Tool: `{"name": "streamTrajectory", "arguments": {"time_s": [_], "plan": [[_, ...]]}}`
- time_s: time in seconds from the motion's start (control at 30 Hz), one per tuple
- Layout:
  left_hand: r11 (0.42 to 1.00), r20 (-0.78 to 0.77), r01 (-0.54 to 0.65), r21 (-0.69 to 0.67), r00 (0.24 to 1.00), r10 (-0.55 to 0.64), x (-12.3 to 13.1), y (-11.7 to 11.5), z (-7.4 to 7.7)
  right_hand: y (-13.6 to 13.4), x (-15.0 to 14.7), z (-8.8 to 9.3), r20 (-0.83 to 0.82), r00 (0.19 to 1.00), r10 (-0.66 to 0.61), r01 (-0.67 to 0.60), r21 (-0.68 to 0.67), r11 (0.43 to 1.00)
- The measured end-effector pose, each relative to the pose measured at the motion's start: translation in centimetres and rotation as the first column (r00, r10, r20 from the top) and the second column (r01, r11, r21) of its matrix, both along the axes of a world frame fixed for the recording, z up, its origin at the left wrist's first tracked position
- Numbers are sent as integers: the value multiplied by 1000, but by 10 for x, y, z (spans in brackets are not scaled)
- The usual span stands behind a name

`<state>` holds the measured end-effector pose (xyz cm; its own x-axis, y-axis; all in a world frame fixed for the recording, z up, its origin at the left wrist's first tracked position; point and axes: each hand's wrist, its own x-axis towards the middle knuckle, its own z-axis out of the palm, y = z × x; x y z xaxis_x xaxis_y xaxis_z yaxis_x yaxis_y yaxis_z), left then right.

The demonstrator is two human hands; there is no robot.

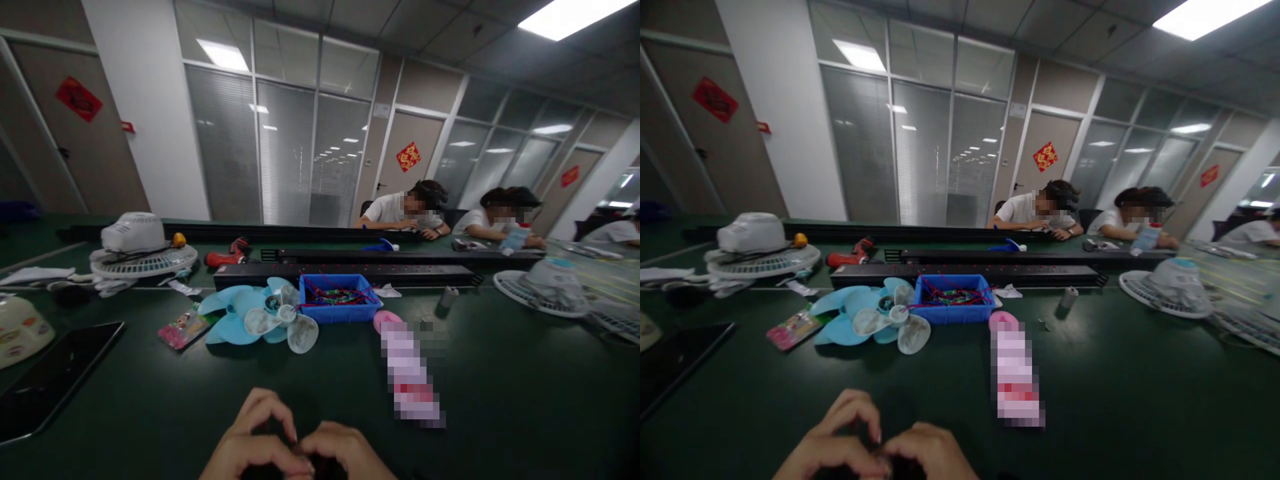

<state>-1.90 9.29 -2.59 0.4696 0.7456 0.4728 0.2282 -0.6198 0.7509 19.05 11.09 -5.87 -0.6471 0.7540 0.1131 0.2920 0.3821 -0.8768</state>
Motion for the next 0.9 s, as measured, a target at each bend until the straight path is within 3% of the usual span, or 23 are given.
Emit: {"name": "streamTrajectory", "arguments": {"time_s": [0.13, 0.37, 0.53, 0.7, 0.9], "plan": [[999, -106, 4, 52, 994, 2, -1, 7, 5, -2, -3, 11, 4, 999, -55, 54, 13, 998], [991, -193, -134, -29, 973, 126, 4, 8, 14, -10, -4, 27, 6, 989, -150, 150, -41, 988], [993, -211, -86, -83, 975, 67, 4, 3, 25, -15, -5, 35, -21, 991, -132, 130, -83, 988], [989, -250, -8, -150, 968, -30, 1, 4, 40, -13, -5, 42, -34, 995, -96, 96, -10, 995], [984, -180, -11, -176, 984, -21, 2, 8, 37, -11, -4, 39, -40, 995, -89, 88, -29, 996]]}}
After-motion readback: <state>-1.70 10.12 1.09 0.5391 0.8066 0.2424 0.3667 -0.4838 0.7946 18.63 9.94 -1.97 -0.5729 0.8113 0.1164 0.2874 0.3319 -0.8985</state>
